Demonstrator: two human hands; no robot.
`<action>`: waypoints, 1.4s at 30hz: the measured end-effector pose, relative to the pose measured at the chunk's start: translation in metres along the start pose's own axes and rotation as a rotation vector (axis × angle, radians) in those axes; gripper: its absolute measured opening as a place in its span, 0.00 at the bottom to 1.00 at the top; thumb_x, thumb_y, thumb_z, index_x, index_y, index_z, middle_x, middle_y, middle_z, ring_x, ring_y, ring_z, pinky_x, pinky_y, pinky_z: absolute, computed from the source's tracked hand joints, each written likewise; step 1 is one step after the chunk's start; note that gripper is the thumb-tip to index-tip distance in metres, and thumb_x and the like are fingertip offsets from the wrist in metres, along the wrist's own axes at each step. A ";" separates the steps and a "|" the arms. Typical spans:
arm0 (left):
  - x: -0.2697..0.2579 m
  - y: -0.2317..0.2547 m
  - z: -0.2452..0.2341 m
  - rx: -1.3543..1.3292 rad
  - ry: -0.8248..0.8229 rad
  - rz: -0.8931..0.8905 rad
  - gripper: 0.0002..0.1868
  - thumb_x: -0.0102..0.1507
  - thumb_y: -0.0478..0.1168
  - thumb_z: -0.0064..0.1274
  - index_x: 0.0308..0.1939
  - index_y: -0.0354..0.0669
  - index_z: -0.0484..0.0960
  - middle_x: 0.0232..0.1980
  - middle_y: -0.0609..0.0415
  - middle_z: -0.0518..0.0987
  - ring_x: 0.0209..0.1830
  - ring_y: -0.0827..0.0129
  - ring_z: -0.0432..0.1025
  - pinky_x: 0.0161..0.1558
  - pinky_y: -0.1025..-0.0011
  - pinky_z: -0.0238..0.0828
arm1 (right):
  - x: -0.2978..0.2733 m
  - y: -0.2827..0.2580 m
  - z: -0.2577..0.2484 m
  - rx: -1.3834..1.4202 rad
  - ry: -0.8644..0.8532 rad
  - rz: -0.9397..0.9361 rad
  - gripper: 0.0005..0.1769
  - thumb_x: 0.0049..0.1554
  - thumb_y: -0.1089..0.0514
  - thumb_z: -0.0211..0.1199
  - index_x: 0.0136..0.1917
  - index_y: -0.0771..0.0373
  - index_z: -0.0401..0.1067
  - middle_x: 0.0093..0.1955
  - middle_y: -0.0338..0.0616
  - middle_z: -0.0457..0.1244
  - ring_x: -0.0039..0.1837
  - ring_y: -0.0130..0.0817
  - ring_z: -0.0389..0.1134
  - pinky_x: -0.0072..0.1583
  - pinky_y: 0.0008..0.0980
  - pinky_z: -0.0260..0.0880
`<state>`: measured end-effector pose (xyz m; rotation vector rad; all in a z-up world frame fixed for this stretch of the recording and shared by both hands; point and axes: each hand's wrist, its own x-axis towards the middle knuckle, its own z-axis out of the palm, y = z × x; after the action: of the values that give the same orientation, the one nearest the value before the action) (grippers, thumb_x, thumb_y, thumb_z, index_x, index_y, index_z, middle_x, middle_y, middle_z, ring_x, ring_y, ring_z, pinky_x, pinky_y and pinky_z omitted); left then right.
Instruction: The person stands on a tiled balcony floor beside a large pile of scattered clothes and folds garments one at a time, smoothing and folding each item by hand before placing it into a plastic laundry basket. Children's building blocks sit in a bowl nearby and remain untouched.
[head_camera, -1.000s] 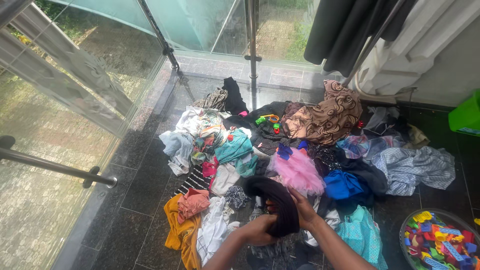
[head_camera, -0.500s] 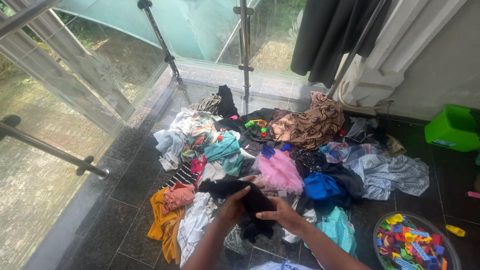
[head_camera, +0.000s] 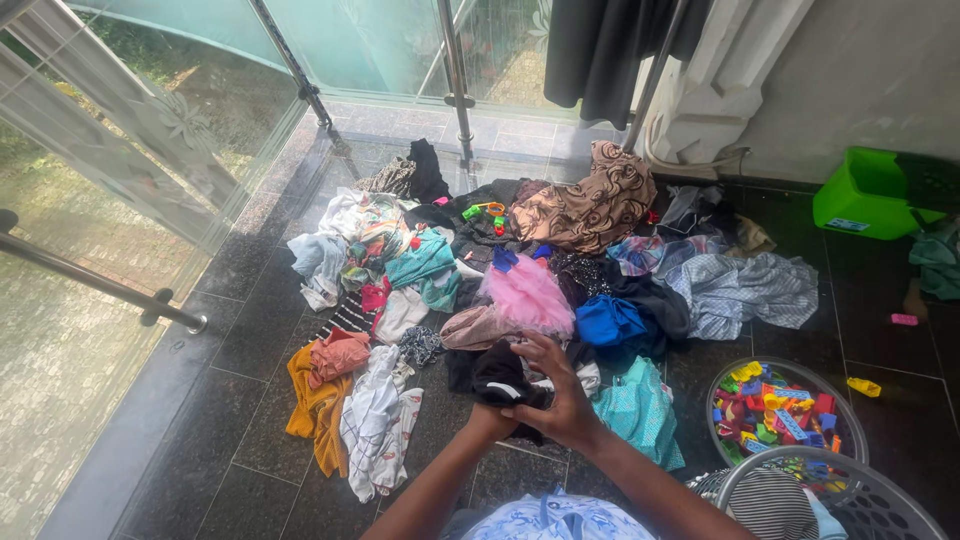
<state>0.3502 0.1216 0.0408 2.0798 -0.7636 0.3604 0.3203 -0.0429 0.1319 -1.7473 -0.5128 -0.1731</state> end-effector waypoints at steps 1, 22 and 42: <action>0.001 0.005 0.001 -0.012 -0.084 -0.112 0.24 0.58 0.38 0.62 0.58 0.38 0.75 0.58 0.44 0.76 0.59 0.51 0.71 0.59 0.60 0.67 | 0.000 -0.003 0.005 -0.057 -0.006 -0.047 0.26 0.51 0.59 0.75 0.62 0.59 0.72 0.73 0.49 0.59 0.75 0.45 0.61 0.70 0.41 0.61; -0.009 -0.004 -0.125 -1.253 0.012 -0.900 0.15 0.63 0.33 0.58 0.55 0.39 0.80 0.45 0.55 0.83 0.42 0.71 0.77 0.45 0.68 0.77 | 0.014 0.033 0.030 0.565 0.436 0.317 0.05 0.66 0.59 0.59 0.54 0.60 0.73 0.47 0.33 0.67 0.48 0.18 0.65 0.53 0.21 0.65; 0.007 0.025 -0.124 -1.484 0.124 -0.893 0.13 0.68 0.40 0.51 0.56 0.43 0.75 0.46 0.55 0.81 0.43 0.71 0.75 0.44 0.72 0.72 | 0.021 0.013 0.061 0.414 0.098 0.448 0.10 0.62 0.64 0.57 0.54 0.68 0.75 0.47 0.40 0.70 0.48 0.24 0.72 0.51 0.26 0.76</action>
<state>0.3421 0.2085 0.1322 0.7648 0.1217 -0.4782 0.3345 0.0190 0.1136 -1.3961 -0.0667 0.1566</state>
